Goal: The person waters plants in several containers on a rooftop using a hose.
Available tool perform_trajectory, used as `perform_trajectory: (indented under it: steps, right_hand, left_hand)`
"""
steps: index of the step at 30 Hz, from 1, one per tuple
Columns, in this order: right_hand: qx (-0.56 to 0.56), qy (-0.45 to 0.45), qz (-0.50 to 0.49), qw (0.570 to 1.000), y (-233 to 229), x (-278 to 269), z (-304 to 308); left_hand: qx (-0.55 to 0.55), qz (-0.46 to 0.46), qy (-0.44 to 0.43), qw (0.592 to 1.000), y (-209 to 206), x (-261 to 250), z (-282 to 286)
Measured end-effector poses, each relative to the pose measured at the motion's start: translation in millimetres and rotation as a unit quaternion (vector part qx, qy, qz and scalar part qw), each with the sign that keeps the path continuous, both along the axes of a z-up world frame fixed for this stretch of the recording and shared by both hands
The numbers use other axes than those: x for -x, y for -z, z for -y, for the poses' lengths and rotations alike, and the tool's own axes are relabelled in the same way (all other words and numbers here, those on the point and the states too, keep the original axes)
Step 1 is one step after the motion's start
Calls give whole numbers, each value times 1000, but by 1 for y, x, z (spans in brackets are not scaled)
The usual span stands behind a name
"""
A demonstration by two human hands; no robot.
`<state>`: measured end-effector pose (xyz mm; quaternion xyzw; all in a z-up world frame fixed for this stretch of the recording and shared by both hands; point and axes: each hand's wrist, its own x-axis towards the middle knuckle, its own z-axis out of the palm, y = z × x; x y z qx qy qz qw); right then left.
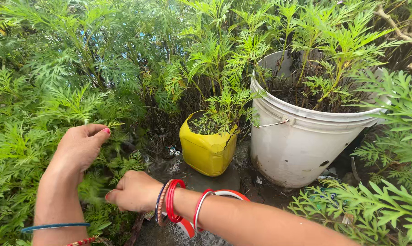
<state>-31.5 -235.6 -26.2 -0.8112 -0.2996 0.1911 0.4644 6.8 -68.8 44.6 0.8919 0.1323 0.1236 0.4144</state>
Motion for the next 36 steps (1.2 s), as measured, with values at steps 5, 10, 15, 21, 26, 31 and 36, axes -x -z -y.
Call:
perform_trajectory:
  steps: [5,10,15,21,26,31,36]
  right_hand:
    - [-28,45,20,998,6,-7,-4]
    - [-49,77,35,995,2,-13,4]
    - [-67,68,-26,995,6,-6,-1]
    - [-137,158,44,977,6,-24,3]
    - [-15,-4,-106,994,0,-10,8]
    - [-149,121,37,981,10,-16,-5]
    - [-38,17,-113,993,5,-12,8]
  left_hand:
    - [-6,-1,-1,1000,3,-3,2]
    - [-6,6,1,1000,8,-5,3]
    - [2,4,1,1000,7,-6,9]
    - [13,5,11,1000,5,-6,11]
    - [-18,-8,-1,1000,2,-6,14]
    - [-5,-7,14,1000,3,-6,17]
    - [-26,-6,6,1000,1,-3,13]
